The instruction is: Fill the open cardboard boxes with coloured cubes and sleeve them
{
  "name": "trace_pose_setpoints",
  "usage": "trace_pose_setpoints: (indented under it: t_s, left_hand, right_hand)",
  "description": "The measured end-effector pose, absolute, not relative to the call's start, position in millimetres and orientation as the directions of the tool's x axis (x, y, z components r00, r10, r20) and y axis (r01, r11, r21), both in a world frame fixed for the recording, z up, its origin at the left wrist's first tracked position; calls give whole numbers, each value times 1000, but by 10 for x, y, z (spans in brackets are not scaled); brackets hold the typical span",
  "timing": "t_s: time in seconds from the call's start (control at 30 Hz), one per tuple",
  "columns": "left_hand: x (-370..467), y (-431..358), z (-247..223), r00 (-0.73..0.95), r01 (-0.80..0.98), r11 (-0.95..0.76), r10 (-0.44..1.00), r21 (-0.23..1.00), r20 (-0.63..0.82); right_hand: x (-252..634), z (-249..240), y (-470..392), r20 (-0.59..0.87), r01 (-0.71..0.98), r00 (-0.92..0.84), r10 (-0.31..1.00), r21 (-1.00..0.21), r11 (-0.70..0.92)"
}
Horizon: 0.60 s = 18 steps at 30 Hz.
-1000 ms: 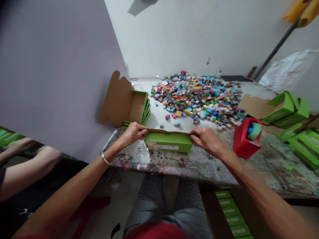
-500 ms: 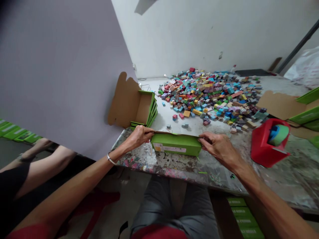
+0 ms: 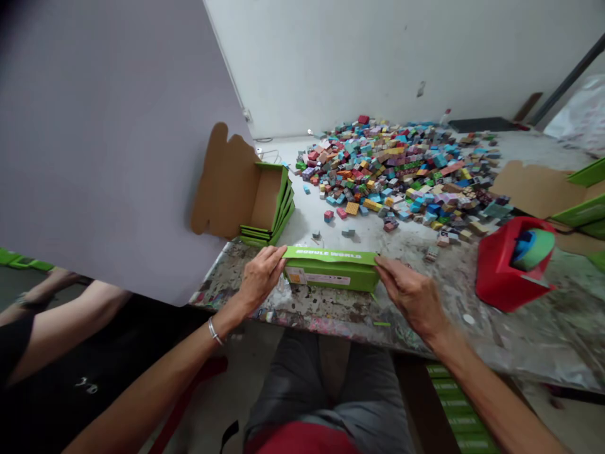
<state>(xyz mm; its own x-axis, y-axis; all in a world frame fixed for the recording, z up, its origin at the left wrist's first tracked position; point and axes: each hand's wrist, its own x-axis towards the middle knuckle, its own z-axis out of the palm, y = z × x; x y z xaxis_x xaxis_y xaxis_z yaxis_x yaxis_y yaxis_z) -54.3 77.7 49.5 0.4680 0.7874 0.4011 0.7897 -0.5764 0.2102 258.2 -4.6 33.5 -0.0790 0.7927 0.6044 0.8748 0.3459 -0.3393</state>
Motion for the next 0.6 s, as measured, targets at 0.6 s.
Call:
trace_pose_setpoints:
  t_s: [0.6]
  left_hand:
    - [-383,914,357,729,601,-798,567,38,383]
  right_hand:
    - [2224,193,26,517,966,-194,834,-49,255]
